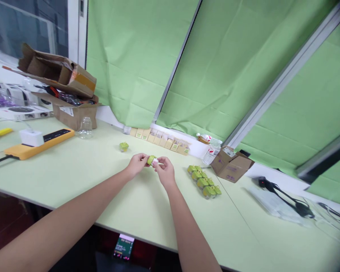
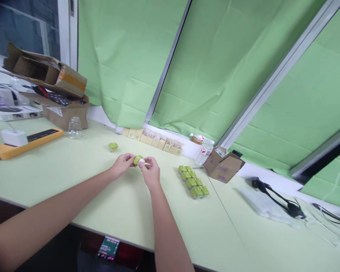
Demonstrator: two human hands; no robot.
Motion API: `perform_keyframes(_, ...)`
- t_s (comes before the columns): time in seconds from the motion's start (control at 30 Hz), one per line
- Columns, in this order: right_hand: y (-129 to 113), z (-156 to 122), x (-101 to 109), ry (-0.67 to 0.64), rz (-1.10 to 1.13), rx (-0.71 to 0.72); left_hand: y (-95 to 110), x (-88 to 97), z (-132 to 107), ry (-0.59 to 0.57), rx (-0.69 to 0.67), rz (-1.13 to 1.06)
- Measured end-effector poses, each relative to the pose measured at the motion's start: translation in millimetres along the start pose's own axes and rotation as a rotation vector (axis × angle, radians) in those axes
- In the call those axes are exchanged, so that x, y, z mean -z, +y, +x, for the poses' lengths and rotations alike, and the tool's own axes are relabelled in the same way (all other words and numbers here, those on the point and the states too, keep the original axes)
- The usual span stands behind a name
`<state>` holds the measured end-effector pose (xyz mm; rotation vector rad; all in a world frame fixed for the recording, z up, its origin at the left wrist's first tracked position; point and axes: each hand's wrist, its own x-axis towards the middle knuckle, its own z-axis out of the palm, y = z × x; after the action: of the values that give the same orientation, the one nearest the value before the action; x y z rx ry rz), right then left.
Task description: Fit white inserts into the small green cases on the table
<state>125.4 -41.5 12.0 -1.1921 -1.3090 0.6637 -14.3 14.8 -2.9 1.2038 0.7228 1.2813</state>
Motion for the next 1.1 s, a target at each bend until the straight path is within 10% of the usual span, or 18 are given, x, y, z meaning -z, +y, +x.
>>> perform_keyframes(0.43, -21.6, -8.9, 1.4, 0.071, -0.445, 0.512, 9.5, -2.8, -4.6, -0.049, 0.134, -0.242)
perform_keyframes(1.1, -22.2, -6.7, 6.7, 0.023, -0.527, 0.526, 5.7, -3.8, -8.2, -0.055, 0.130, -0.263)
